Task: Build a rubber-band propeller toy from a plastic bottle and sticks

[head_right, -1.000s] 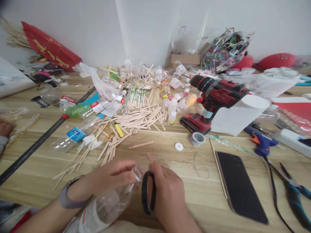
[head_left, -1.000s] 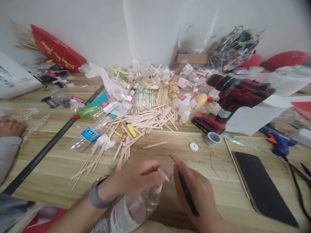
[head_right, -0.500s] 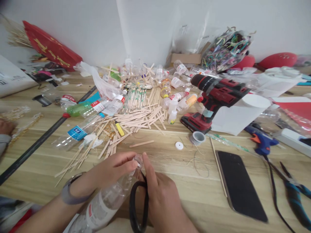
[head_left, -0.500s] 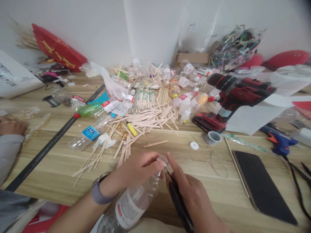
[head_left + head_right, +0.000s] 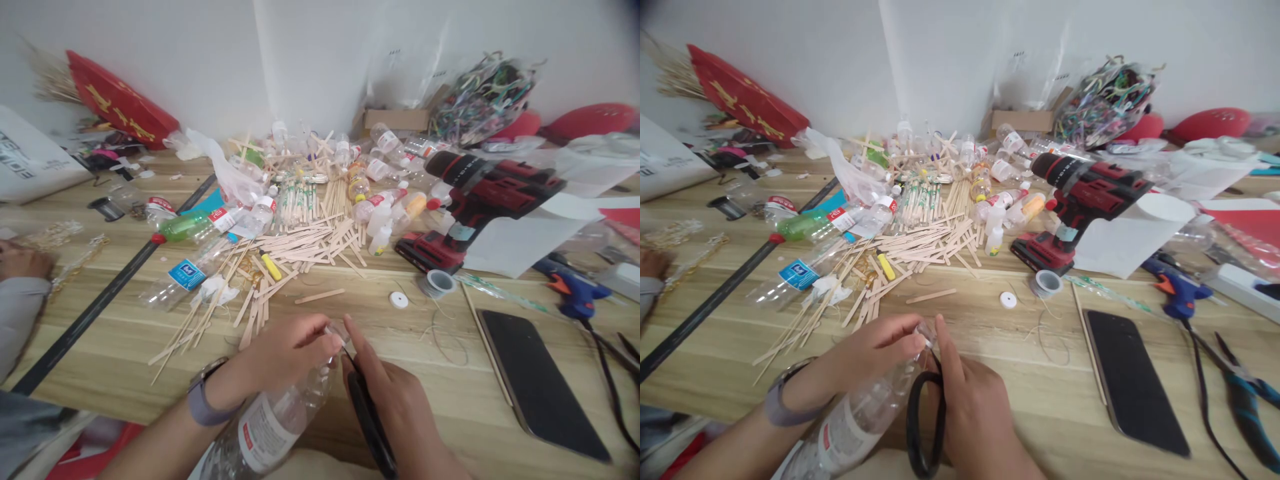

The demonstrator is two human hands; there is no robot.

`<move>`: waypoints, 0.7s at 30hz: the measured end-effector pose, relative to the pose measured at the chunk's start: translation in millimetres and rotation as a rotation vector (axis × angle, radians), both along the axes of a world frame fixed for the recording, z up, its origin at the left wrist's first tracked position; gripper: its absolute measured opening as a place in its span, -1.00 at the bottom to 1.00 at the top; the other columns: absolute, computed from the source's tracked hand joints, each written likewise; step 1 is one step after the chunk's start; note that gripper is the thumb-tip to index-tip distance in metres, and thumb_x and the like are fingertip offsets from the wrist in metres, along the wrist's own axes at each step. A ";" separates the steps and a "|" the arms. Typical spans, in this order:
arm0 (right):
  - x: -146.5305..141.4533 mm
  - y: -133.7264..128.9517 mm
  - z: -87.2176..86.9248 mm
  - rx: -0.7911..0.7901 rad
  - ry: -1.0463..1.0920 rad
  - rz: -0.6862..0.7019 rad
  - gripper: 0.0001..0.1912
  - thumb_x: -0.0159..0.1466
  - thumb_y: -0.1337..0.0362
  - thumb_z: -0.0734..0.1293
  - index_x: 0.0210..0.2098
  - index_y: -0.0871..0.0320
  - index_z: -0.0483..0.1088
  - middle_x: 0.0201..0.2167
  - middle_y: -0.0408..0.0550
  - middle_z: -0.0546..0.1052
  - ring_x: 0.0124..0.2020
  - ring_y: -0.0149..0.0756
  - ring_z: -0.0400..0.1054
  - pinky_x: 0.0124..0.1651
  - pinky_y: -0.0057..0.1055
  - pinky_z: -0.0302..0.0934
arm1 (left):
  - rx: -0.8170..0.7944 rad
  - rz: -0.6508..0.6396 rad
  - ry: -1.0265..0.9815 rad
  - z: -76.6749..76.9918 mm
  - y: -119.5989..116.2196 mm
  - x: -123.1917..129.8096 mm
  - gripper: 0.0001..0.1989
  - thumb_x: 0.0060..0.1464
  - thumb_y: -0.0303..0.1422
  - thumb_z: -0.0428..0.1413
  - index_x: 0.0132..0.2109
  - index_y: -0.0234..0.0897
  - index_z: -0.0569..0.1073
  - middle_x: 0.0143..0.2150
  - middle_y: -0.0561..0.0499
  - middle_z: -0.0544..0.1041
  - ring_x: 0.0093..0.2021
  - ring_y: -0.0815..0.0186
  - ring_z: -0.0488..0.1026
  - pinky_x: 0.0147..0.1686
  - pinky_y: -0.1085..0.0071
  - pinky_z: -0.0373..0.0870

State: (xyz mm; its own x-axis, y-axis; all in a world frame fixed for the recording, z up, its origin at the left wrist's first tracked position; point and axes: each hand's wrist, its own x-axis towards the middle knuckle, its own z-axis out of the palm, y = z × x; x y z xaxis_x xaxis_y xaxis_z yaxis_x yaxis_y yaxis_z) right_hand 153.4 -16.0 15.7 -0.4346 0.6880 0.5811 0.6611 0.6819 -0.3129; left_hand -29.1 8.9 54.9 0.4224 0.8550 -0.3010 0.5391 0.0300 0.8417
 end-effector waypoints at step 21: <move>13.9 -4.2 -17.4 -0.098 0.056 -0.033 -0.56 0.39 0.40 0.10 0.25 0.26 0.17 -0.53 -0.19 0.55 -0.62 -0.35 0.44 -0.48 -0.52 0.31 | -0.097 -0.003 -0.183 -9.7 -0.5 -1.6 -0.68 0.25 -0.14 0.00 -0.11 -0.26 0.51 -0.22 0.01 0.56 -0.24 0.25 0.44 -0.22 0.37 0.31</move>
State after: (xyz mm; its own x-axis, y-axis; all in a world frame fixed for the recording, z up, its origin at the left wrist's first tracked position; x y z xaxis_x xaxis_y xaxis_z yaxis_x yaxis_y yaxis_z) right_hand 167.3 -20.2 -1.7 -0.3793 0.7561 0.5333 0.6626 0.6243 -0.4139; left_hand -30.6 8.4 45.1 0.4798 0.8245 -0.3000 0.3780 0.1144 0.9187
